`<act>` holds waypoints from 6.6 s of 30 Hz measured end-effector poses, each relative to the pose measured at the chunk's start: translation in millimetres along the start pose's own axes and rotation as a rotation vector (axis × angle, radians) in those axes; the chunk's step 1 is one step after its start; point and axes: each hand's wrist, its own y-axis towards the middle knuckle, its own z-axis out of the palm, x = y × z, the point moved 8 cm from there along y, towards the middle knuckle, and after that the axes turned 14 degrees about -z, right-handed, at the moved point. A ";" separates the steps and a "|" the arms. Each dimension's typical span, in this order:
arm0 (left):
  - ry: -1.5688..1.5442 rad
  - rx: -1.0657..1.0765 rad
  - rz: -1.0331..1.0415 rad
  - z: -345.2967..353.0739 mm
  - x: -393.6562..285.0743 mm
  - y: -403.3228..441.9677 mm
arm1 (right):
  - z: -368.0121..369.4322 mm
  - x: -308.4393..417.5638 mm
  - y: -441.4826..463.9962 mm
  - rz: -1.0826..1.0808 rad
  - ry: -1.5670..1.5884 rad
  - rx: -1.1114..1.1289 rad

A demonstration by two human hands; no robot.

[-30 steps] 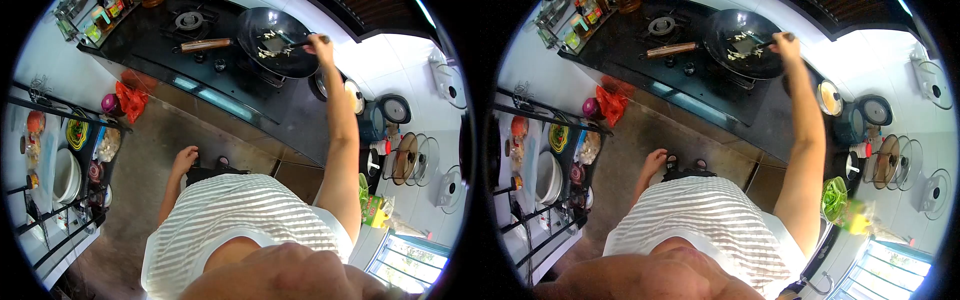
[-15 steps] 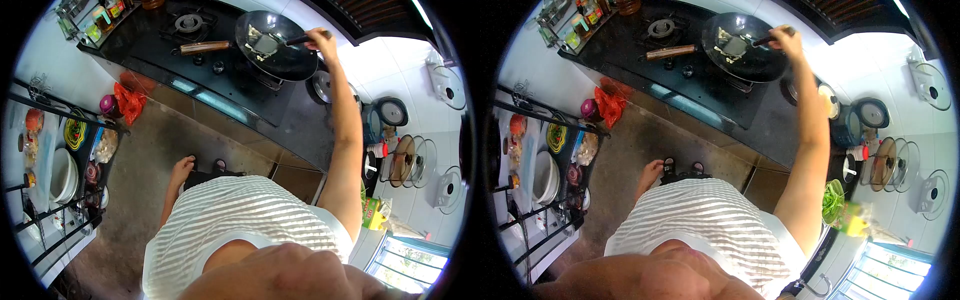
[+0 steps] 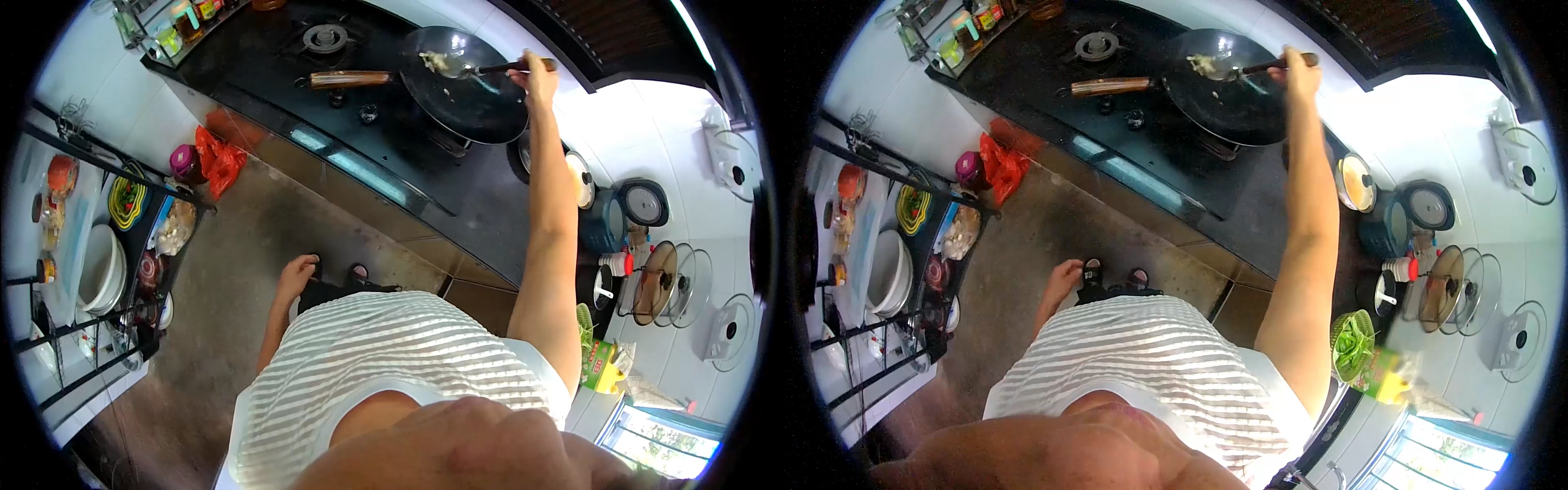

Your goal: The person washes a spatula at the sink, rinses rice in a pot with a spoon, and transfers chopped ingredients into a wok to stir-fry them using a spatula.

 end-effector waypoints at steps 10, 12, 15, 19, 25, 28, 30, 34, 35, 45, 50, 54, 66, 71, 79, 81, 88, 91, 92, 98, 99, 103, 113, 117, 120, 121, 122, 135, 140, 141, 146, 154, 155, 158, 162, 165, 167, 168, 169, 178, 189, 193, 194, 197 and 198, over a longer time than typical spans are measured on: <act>0.086 0.034 -0.087 7.3 10.4 5.3 | -25.0 -31.1 -97.1 -0.088 -0.091 0.079; 0.076 0.032 -0.073 9.1 18.3 16.0 | -44.9 -27.0 -96.2 -0.031 -0.170 0.082; 0.089 0.027 -0.028 11.5 19.1 24.6 | -40.4 -34.5 -91.0 -0.048 -0.110 0.059; 0.104 0.057 0.019 14.6 9.4 25.6 | -19.2 -43.3 -67.2 -0.028 -0.069 0.079; 0.126 -0.027 0.039 2.7 -0.7 2.2 | -42.6 34.2 -14.5 0.187 -0.373 0.297; 0.122 -0.020 -0.050 5.3 9.8 -1.1 | -34.5 14.4 -21.2 0.228 -0.346 0.284; 0.083 -0.003 -0.058 9.3 14.4 0.6 | -14.0 -3.3 -32.1 0.139 -0.178 0.220; 0.046 -0.013 -0.073 6.0 7.0 -8.6 | 10.4 -4.8 -26.8 0.003 -0.114 0.095; 0.039 -0.023 -0.076 4.4 10.9 -8.6 | 7.8 4.2 -22.2 -0.035 -0.132 0.034; 0.008 -0.022 -0.033 -3.0 61.0 4.5 | -43.1 -17.5 -80.0 0.011 -0.210 0.056; 0.004 -0.020 -0.005 -0.3 38.5 5.6 | -68.3 -39.9 -92.4 0.005 -0.143 -0.070; 0.087 -0.014 -0.013 5.5 20.3 2.8 | -25.0 -23.5 -77.4 -0.053 -0.151 -0.006; 0.084 -0.060 -0.093 7.5 40.3 -7.9 | -36.0 -23.3 -87.1 0.030 -0.053 0.131; 0.098 -0.030 -0.076 12.8 32.3 -1.8 | -58.9 -27.1 -90.0 0.013 -0.171 0.157; 0.068 0.027 0.004 14.9 13.2 4.7 | -25.9 5.9 -20.6 0.102 -0.316 0.296; 0.049 0.011 -0.005 14.1 30.0 5.8 | -29.7 30.4 -10.1 0.107 -0.405 0.385; 0.040 -0.020 -0.026 17.6 64.3 0.8 | -22.4 -22.2 -32.2 0.119 -0.098 0.210; -0.019 -0.026 -0.101 12.4 54.4 -14.5 | -23.5 -7.6 -26.2 0.127 -0.134 0.259; -0.022 -0.027 -0.101 13.1 60.2 -14.1 | -30.0 3.9 -19.8 0.138 -0.168 0.282; -0.155 -0.081 -0.048 3.3 93.9 -10.5 | -80.8 -25.7 30.2 0.115 -0.312 0.170; -0.142 -0.078 -0.050 3.1 92.9 -12.2 | -75.9 -39.6 26.8 0.134 -0.227 0.138; -0.082 -0.102 -0.049 0.7 66.0 -26.1 | -24.0 -44.3 -3.3 0.136 0.010 0.163; -0.034 -0.130 -0.082 -0.5 66.2 -12.0 | -35.4 22.5 6.5 0.159 -0.400 0.333; -0.021 -0.083 -0.048 2.1 59.0 -8.6 | -14.8 -25.5 -7.2 0.089 -0.129 0.256; 0.036 -0.094 -0.024 -1.7 43.7 -6.4 | 5.1 -9.8 -15.1 0.041 -0.072 0.147; 0.051 -0.109 -0.017 -3.3 40.8 -5.6 | 2.4 -3.5 -12.1 0.027 -0.065 0.057; 0.050 -0.115 -0.019 -4.1 41.5 -4.8 | -0.6 1.7 -11.2 0.015 -0.058 -0.033; 0.165 -0.033 0.001 7.5 10.1 -2.7 | -54.4 -34.5 -111.5 -0.076 -0.137 0.063; 0.144 0.062 -0.014 21.3 4.5 5.5 | -41.5 -58.4 -109.5 -0.049 0.030 -0.094; 0.154 0.034 -0.011 20.6 0.7 2.7 | -36.7 -53.4 -113.3 -0.044 0.033 -0.070; 0.110 0.032 -0.041 16.3 11.6 -3.4 | -61.8 -40.1 -114.4 -0.043 -0.115 0.062; 0.136 -0.010 -0.018 27.8 25.8 -15.0 | -24.5 -16.6 -52.0 0.033 -0.145 0.246; 0.129 -0.031 -0.027 27.2 26.7 -17.6 | -29.3 -5.2 -41.0 0.060 -0.171 0.255; 0.085 -0.065 -0.019 29.5 30.3 -27.3 | -44.2 17.2 -27.3 0.213 -0.212 0.326; 0.159 -0.047 -0.128 37.7 29.3 -35.9 | -26.3 -13.3 -35.6 0.193 -0.017 0.231; 0.177 -0.011 -0.172 47.9 30.1 -37.7 | -8.5 -41.2 -38.1 0.114 0.043 0.055; 0.166 -0.013 -0.115 45.3 44.7 -24.9 | -15.7 -40.0 -24.8 0.099 -0.014 -0.005; 0.081 -0.012 -0.104 41.8 45.1 -23.6 | -23.8 -32.9 -14.6 0.083 -0.071 0.005; 0.054 -0.022 -0.123 36.6 48.5 -22.0 | -30.7 -22.9 -3.9 0.079 -0.162 0.092; 0.071 0.068 0.009 6.1 35.3 30.1 | -14.4 -13.3 -24.4 0.161 -0.201 0.179; 0.132 -0.011 0.023 -53.2 13.0 56.7 | -59.6 -9.2 34.8 0.097 -0.549 0.121; 0.161 0.017 -0.078 -58.6 -9.1 54.6 | -16.5 -27.2 16.9 0.112 -0.229 0.033; 0.154 0.017 -0.018 -58.1 -7.0 61.6 | 3.1 -20.8 10.6 0.083 -0.168 0.083; 0.163 0.036 0.006 -62.2 -23.4 58.8 | 62.8 21.0 -15.0 -0.104 -0.339 0.443; 0.170 0.051 -0.020 -63.0 -29.8 58.5 | 86.8 36.3 -29.1 -0.254 -0.461 0.688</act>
